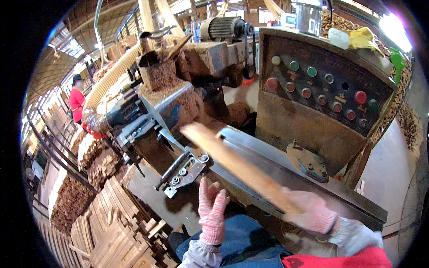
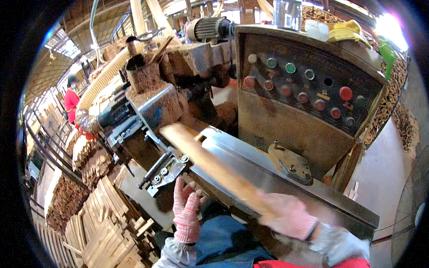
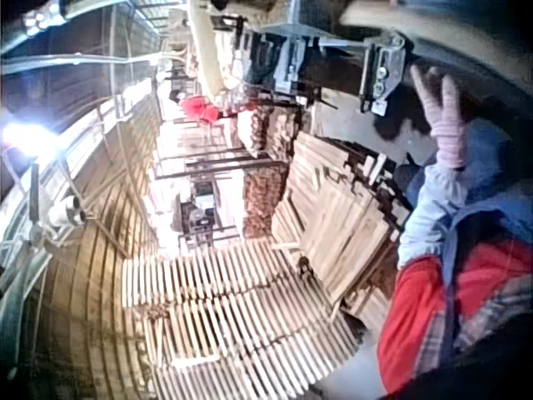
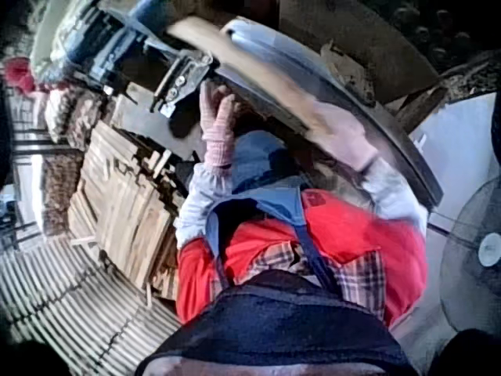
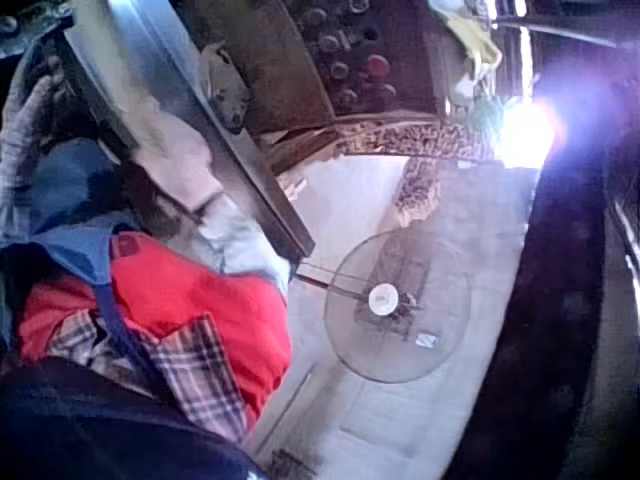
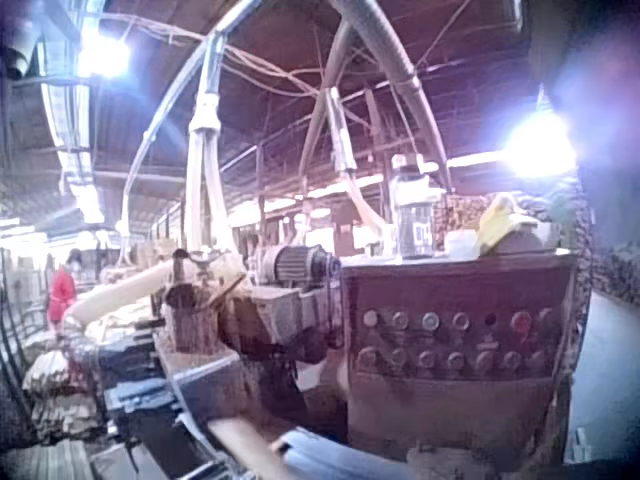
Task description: The person picks up curved wooden boards from a pile and feeds them one at a time into a machine to sand or plane them.
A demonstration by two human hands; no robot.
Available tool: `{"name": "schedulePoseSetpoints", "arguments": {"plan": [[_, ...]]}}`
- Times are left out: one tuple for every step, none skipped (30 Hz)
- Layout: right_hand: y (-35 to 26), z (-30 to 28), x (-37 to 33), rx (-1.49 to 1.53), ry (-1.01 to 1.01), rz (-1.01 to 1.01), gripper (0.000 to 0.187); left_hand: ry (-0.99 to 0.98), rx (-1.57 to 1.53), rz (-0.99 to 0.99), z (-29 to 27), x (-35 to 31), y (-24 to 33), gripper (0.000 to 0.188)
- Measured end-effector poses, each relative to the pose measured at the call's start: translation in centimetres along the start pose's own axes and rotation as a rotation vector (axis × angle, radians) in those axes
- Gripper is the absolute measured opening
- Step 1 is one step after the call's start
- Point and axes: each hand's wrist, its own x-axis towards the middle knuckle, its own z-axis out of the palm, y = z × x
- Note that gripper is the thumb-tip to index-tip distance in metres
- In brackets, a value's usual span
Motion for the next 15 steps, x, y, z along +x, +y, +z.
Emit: {"name": "schedulePoseSetpoints", "arguments": {"plan": [[1.5, -1.0, -2.8, -0.059, 0.003, 0.086, 0.072, 0.002, 0.013, 0.002, -1.3, 0.2, -1.1, 0.07], [1.5, -2.4, -4.8, -0.183, -0.018, 0.146, 0.073, 0.072, 0.049, 0.006, -3.0, 0.1, -1.6, 0.068], [2.5, -2.3, -6.2, -0.183, 0.033, 0.139, 0.074, 0.158, 0.091, 0.016, -5.0, -0.2, -1.8, 0.066], [3.3, -1.9, -7.5, -0.18, 0.075, 0.13, 0.075, 0.237, 0.118, 0.046, -7.7, -0.5, -2.2, 0.065], [3.9, -1.8, -7.7, -0.177, 0.115, 0.116, 0.076, 0.321, 0.144, 0.077, -10.3, -1.2, -2.6, 0.063], [3.5, -1.6, -6.8, -0.191, 0.099, 0.132, 0.074, 0.44, 0.115, 0.11, -12.5, -2.6, -2.8, 0.062], [3.3, -1.1, -6.1, -0.214, 0.122, 0.124, 0.073, 0.543, 0.142, 0.117, -15.1, -3.9, -2.8, 0.06], [3.4, -0.6, -5.1, -0.227, 0.145, 0.099, 0.072, 0.649, 0.181, 0.148, -16.8, -5.7, -2.3, 0.06], [3.6, 0.1, -4.0, -0.231, 0.169, 0.068, 0.07, 0.761, 0.226, 0.183, -18.5, -7.9, -1.6, 0.061], [4.6, 1.0, -2.8, -0.168, 0.332, -0.086, 0.068, 0.895, 0.229, 0.216, -22.2, -9.8, -2.4, 0.06], [5.2, 1.8, -1.3, -0.137, 0.355, -0.082, 0.065, 0.974, 0.246, 0.235, -22.0, -11.7, -1.0, 0.062], [5.7, 2.5, 0.4, -0.157, 0.38, -0.065, 0.064, 1.079, 0.296, 0.303, -23.5, -14.0, -0.6, 0.063], [6.2, 3.2, 2.4, -0.176, 0.41, -0.05, 0.063, 1.182, 0.347, 0.375, -25.5, -16.3, -0.7, 0.064], [6.3, 3.9, 4.7, -0.052, 0.452, -0.095, 0.063, 1.255, 0.506, 0.434, -27.6, -18.5, -0.8, 0.067], [6.5, 4.7, 7.4, 0.075, 0.492, -0.132, 0.062, 1.308, 0.381, 0.484, -27.9, -20.1, -0.2, 0.07]]}}
